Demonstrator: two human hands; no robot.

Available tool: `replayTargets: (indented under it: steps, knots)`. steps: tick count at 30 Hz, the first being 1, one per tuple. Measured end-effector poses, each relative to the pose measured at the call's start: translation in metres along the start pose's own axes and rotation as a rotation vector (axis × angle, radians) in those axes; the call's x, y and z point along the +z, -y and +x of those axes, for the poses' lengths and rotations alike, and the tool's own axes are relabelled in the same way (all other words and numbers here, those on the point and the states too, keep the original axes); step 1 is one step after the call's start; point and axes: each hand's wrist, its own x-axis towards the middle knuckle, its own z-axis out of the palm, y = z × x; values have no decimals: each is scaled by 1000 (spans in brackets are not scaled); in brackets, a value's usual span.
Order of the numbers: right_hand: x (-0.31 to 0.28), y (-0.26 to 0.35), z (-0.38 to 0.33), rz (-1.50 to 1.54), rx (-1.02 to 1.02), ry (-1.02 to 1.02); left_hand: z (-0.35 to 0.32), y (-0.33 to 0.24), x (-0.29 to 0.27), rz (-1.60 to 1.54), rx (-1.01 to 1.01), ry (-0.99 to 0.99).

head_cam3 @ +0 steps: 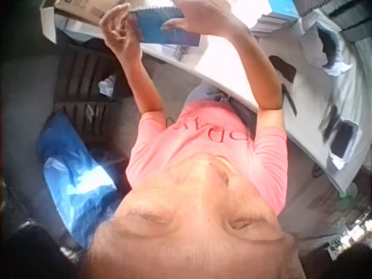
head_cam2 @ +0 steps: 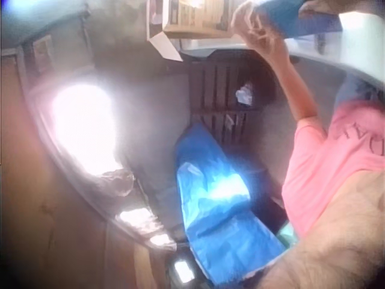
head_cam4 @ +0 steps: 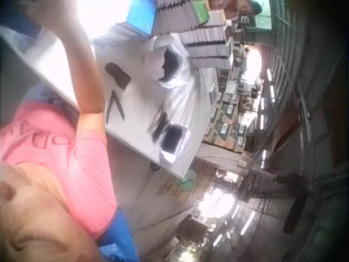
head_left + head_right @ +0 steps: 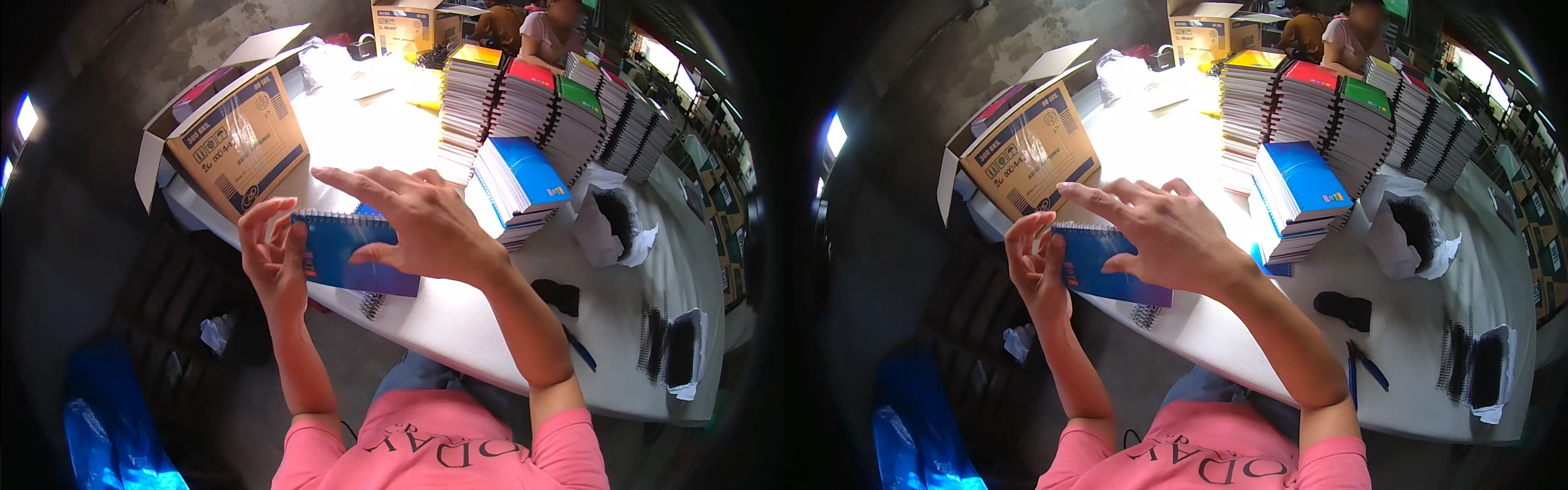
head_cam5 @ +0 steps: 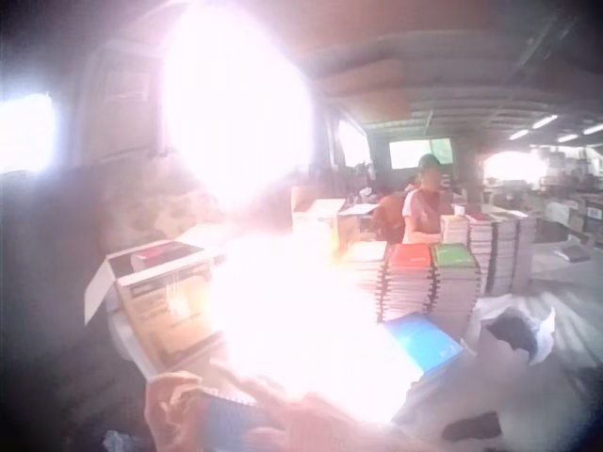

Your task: The person binds small spiral notebooks by hand, threading and cutting the plastic spiral binding coil for several notebooks and stacking them on a table.

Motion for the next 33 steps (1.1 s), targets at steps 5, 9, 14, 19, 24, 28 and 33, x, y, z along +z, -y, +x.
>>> replayTargets:
  steps: [5,9,14,19,24,28,33]
  knots:
    - [22,-33,9,585,544,-80,18,20,-3,267,-53,76]
    - [62,-53,-13,942,778,-255,-25,74,-18,233,-293,147]
    - [79,-33,-33,721,870,3,-69,79,-4,148,-421,117]
    - [83,-41,-40,617,907,120,-75,81,5,180,-332,30]
    - [98,-67,-38,276,682,83,-76,93,11,281,-208,66]
    - [53,-33,-24,-2,670,92,-77,90,5,380,-194,3]
    - [-66,-46,-56,-523,630,-528,-74,61,1,544,-8,-182]
